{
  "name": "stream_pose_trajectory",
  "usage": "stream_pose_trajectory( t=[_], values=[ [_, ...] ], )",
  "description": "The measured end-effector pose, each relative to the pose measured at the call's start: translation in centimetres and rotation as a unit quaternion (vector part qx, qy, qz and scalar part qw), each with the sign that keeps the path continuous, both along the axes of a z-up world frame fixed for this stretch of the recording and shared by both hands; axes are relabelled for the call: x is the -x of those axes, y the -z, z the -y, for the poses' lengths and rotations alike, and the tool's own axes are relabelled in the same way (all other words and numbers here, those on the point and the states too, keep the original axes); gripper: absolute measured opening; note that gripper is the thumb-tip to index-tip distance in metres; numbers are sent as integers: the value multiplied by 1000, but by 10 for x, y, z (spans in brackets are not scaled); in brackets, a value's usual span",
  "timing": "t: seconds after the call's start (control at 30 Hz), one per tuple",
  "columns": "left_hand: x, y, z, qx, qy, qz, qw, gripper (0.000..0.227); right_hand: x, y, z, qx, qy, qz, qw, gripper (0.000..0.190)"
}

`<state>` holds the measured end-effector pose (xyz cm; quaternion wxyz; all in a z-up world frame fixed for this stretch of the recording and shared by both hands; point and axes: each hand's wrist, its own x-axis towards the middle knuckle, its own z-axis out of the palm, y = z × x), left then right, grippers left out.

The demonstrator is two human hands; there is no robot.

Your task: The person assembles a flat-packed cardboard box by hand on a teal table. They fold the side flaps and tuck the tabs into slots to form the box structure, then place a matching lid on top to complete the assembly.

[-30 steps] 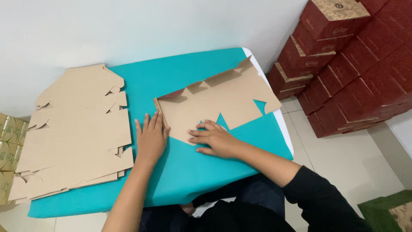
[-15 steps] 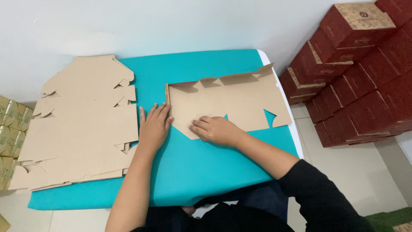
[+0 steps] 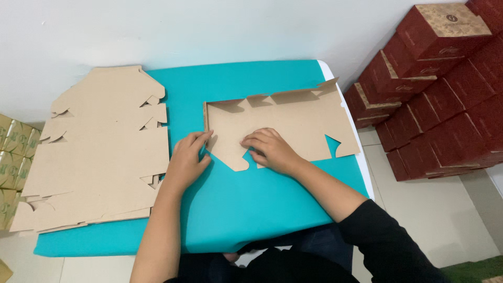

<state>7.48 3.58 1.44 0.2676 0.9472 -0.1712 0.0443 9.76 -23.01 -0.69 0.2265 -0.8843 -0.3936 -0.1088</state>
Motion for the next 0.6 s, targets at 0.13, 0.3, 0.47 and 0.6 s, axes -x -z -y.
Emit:
stream_pose_trajectory(
  t=[0.13, 0.3, 0.47, 0.6],
  values=[
    [-7, 21, -5, -49, -24, 56, 997, 68, -2, -2, 0, -6, -1, -12, 1000, 30],
    [-11, 34, -13, -125, -36, 63, 990, 40, -3, -9, 1, 6, -26, 63, 998, 29],
    [-10, 38, -14, -133, -20, 80, 988, 38, -8, -5, -2, 42, -53, 173, 983, 19],
    [-3, 22, -7, -123, -10, 47, 991, 51, -8, -4, -5, 59, -36, 209, 976, 13]
  ],
)
